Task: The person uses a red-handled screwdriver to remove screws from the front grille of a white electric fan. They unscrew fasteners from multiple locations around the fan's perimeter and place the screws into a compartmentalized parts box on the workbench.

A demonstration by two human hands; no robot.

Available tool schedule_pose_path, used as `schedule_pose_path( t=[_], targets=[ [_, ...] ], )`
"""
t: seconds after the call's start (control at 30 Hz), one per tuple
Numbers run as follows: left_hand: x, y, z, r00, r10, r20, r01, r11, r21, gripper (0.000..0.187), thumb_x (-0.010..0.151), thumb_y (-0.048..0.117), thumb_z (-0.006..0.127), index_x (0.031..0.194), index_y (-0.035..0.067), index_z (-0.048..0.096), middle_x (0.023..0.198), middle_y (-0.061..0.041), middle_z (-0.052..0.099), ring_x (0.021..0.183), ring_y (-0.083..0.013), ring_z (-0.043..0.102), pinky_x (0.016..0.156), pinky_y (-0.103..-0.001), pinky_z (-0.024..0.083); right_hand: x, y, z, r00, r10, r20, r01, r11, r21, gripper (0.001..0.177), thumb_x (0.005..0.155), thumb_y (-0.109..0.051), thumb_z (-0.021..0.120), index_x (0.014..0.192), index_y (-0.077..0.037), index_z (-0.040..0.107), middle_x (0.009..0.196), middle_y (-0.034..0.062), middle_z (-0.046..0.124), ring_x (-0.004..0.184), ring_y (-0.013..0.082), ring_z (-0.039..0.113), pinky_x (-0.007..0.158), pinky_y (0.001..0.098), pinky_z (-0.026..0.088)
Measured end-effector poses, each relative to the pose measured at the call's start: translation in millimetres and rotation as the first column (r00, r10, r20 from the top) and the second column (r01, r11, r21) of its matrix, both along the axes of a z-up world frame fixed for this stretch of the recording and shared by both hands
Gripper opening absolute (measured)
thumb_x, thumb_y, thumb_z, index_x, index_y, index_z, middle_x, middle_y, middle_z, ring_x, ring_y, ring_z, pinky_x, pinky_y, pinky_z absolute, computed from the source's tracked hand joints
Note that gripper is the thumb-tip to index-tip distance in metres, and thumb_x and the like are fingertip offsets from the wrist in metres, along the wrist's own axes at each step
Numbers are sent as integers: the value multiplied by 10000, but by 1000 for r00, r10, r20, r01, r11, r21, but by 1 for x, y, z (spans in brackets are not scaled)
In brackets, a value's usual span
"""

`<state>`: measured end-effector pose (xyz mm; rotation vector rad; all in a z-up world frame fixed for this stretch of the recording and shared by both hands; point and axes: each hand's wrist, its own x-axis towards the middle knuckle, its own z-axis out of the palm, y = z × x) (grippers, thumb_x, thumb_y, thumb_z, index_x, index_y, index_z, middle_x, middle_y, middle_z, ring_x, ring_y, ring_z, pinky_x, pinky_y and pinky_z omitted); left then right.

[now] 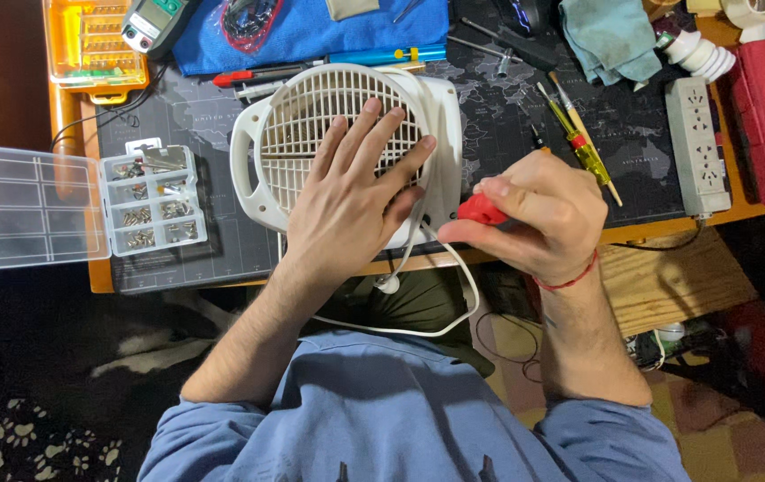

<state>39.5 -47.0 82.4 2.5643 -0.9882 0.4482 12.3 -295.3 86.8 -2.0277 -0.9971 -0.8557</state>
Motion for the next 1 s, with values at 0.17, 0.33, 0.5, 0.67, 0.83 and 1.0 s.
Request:
schedule_pose_path(
  t=[0.17, 0.33, 0.5, 0.67, 0.83, 1.0],
  targets=[
    [-1, 1, 0, 1000, -3, 13, 4, 1000, -28, 447, 1109, 360, 582, 1532, 230, 518, 1581, -146, 467, 1526, -350, 350, 1266, -535, 279, 1, 10, 12, 985, 99, -141, -88, 993, 77, 453, 882, -105, 935, 1239, -33, 666, 986, 148, 719, 768, 216, 663, 741, 314, 557],
    [-1, 2, 0, 1000, -18, 11, 18, 1000, -16, 467, 1093, 333, 612, 1537, 221, 520, 1594, -142, 449, 1532, -355, 331, 1269, -539, 264, -3, 13, 36, 935, 232, -267, -218, 972, 84, 233, 991, -46, 708, 1200, 14, 623, 1094, 283, 737, 950, 331, 769, 847, 344, 633],
    [-1, 2, 2, 1000, -17, 1, 17, 1000, -7, 465, 1092, 338, 595, 1538, 227, 527, 1599, -130, 439, 1534, -352, 325, 1268, -535, 259, -3, 12, 32, 919, 278, -278, -262, 960, 96, 198, 1028, -111, 628, 1186, 9, 624, 1160, 344, 716, 1000, 372, 787, 848, 349, 657],
    [-1, 2, 2, 1000, -12, 13, 12, 1000, -18, 454, 1089, 337, 612, 1524, 225, 551, 1593, -133, 449, 1526, -351, 341, 1265, -533, 266, -4, 10, 22, 990, 80, -119, -75, 996, 46, 287, 921, -118, 860, 1121, -49, 667, 1079, 203, 702, 939, 315, 741, 846, 376, 581],
    [0, 2, 1, 999, -8, 34, 8, 1000, -12, 453, 1094, 350, 610, 1525, 228, 542, 1580, -129, 467, 1520, -351, 356, 1259, -528, 285, -5, 10, 12, 988, 25, -151, -22, 1000, 19, 433, 872, -180, 930, 1186, -44, 665, 1071, 189, 673, 916, 268, 662, 819, 341, 563],
    [-1, 2, 2, 999, -16, 29, 16, 1000, -24, 442, 1098, 365, 605, 1510, 216, 551, 1575, -142, 471, 1519, -351, 357, 1259, -530, 280, -7, 5, 21, 945, 144, -293, -144, 989, 23, 415, 950, -28, 824, 1309, -12, 616, 1148, 195, 724, 935, 259, 700, 881, 330, 580]
  ],
)
